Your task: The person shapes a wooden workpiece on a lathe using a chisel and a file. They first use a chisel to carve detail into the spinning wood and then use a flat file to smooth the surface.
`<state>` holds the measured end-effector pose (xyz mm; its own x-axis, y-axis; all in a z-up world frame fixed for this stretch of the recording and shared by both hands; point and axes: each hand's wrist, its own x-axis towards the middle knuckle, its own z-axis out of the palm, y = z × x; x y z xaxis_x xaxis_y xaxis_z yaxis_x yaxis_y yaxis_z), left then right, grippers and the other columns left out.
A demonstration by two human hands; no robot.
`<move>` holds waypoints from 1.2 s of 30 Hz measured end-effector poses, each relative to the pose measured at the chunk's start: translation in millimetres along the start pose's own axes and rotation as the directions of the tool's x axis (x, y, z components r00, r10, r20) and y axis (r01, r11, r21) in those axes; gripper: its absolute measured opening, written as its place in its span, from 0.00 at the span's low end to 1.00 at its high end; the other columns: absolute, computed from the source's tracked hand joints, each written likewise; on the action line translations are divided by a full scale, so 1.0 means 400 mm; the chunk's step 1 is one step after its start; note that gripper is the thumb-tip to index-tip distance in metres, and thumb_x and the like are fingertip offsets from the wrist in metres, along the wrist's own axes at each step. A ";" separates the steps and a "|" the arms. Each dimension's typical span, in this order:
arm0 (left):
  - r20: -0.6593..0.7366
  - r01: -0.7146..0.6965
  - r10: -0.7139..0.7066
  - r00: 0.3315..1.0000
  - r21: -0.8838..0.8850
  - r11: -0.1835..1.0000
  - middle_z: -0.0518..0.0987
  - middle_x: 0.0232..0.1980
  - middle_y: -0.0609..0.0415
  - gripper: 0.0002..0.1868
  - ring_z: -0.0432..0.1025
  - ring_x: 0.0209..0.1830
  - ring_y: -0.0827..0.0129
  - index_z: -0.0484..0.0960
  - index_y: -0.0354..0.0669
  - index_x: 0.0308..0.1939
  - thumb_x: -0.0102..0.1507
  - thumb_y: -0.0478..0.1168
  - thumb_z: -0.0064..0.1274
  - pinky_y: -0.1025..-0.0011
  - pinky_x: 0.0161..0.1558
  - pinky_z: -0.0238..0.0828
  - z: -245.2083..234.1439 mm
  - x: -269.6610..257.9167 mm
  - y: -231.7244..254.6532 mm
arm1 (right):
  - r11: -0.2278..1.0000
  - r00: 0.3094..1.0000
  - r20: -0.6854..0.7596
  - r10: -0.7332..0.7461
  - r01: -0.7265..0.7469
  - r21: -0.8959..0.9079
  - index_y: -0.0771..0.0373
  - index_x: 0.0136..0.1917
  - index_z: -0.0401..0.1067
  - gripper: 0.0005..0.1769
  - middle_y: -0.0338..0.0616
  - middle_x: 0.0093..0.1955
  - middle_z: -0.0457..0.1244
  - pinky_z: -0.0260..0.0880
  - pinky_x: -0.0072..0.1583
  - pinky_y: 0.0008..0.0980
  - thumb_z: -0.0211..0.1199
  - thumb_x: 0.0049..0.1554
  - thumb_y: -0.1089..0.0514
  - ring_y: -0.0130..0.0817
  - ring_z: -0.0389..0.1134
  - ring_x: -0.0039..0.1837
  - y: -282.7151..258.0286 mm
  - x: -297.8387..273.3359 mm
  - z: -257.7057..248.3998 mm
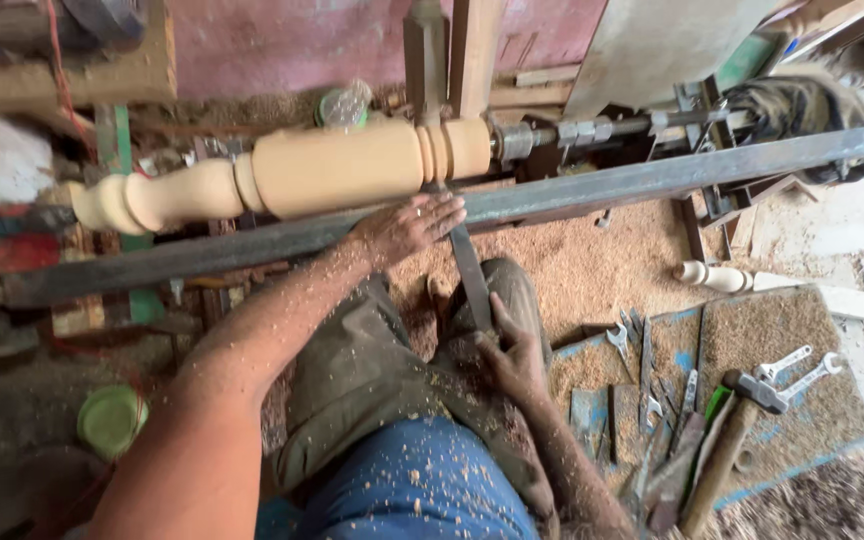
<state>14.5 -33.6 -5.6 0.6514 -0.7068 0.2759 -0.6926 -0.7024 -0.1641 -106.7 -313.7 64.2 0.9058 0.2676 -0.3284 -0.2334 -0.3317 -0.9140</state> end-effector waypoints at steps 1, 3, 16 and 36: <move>0.012 0.008 -0.008 1.000 -0.012 1.000 0.60 0.80 0.58 0.41 0.58 0.79 0.69 0.55 0.49 0.79 0.63 0.23 0.49 0.65 0.78 0.54 0.007 0.001 -0.010 | 0.998 0.999 0.013 -0.030 0.031 -0.049 0.62 0.80 0.53 0.42 0.57 0.77 0.56 0.65 0.69 0.45 0.66 0.57 0.62 0.44 0.61 0.73 0.016 -0.012 -0.012; -0.009 0.012 -0.012 1.000 -0.044 0.999 0.59 0.80 0.55 0.40 0.59 0.78 0.66 0.55 0.49 0.79 0.64 0.24 0.49 0.62 0.77 0.55 0.006 -0.003 0.004 | 0.994 0.997 0.036 -0.066 0.069 -0.088 0.62 0.80 0.53 0.41 0.57 0.78 0.55 0.67 0.68 0.43 0.66 0.58 0.62 0.42 0.63 0.73 0.030 -0.034 -0.036; 0.034 0.025 -0.028 0.999 0.088 0.996 0.59 0.82 0.54 0.37 0.59 0.77 0.66 0.56 0.51 0.80 0.67 0.26 0.43 0.63 0.76 0.56 -0.036 0.002 -0.011 | 0.916 0.922 0.117 -0.368 0.381 -0.123 0.58 0.82 0.52 0.36 0.74 0.58 0.60 0.68 0.44 0.33 0.64 0.66 0.65 0.37 0.62 0.49 -0.002 0.001 -0.071; 0.046 0.052 -0.053 0.998 0.012 0.999 0.61 0.80 0.53 0.35 0.60 0.77 0.65 0.56 0.50 0.79 0.68 0.30 0.44 0.62 0.76 0.52 -0.068 0.015 -0.004 | 0.990 0.989 0.039 0.142 -0.142 -0.015 0.59 0.82 0.52 0.42 0.38 0.28 0.64 0.55 0.27 0.25 0.64 0.57 0.64 0.20 0.55 0.24 -0.062 -0.030 -0.035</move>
<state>11.0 -34.3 21.9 0.7008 -0.6718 0.2401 -0.6537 -0.7395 -0.1610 -106.8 -321.3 94.3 0.8489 0.2529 -0.4641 -0.3541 -0.3796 -0.8547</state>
